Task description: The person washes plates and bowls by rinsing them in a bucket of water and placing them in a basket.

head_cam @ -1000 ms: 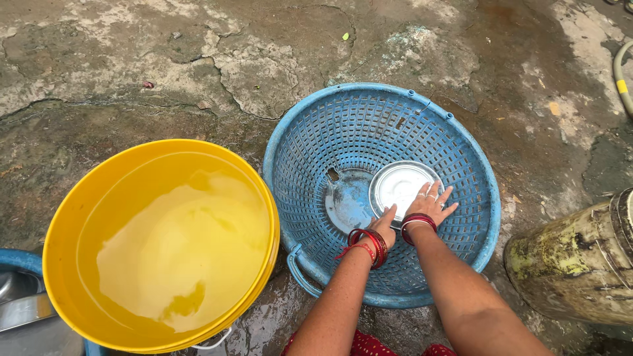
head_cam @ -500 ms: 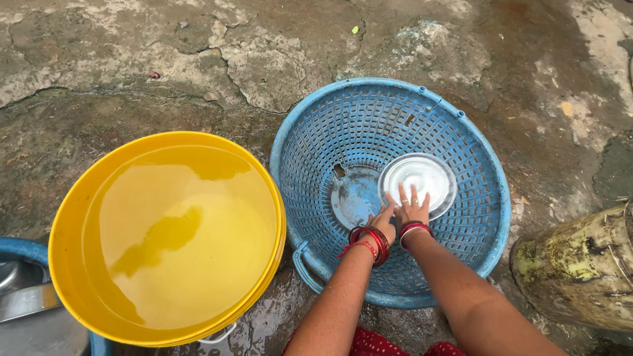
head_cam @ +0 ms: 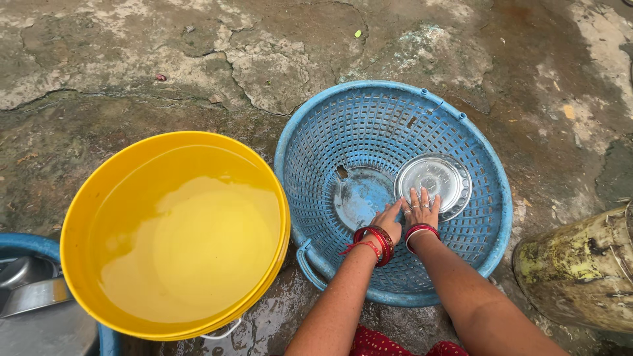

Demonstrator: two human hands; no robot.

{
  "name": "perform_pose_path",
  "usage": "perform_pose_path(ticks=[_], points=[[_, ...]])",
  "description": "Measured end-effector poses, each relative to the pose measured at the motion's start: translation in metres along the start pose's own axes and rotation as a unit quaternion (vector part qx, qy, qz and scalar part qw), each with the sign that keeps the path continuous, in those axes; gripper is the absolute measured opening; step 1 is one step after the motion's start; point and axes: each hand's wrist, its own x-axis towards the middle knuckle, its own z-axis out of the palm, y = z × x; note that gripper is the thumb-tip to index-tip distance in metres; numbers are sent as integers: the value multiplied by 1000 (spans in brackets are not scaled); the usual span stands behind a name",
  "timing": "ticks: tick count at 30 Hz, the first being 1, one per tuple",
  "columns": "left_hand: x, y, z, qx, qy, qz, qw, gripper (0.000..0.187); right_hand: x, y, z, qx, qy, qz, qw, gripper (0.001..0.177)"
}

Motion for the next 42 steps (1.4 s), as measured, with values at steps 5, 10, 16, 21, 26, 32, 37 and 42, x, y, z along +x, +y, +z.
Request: perform_pose_path(ticks=[5,10,16,21,26,32,37,42], points=[[-5,6,-12,19,10,7,1000,78,8,-5,1,34,33,8,999,74],[-37,49,-62,54,75,32,995,82,58,-24,-14,147,276,18,950,79],[-77,96,-153,108,185,21,977,75,65,-54,-153,252,333,-31,908,82],[-123,123,-227,144,274,40,950,71,30,-72,-260,253,400,-61,879,78],[-214,139,-304,157,327,-1,932,73,-30,-120,-355,240,490,-126,828,74],[-340,96,-373,142,370,-60,916,83,-176,-192,-450,91,467,-267,838,83],[-430,2,-393,121,485,-89,862,77,-221,-314,-473,96,458,-384,796,74],[-472,-97,-399,-4,660,-171,731,65,-245,-437,-449,138,348,-523,766,74]])
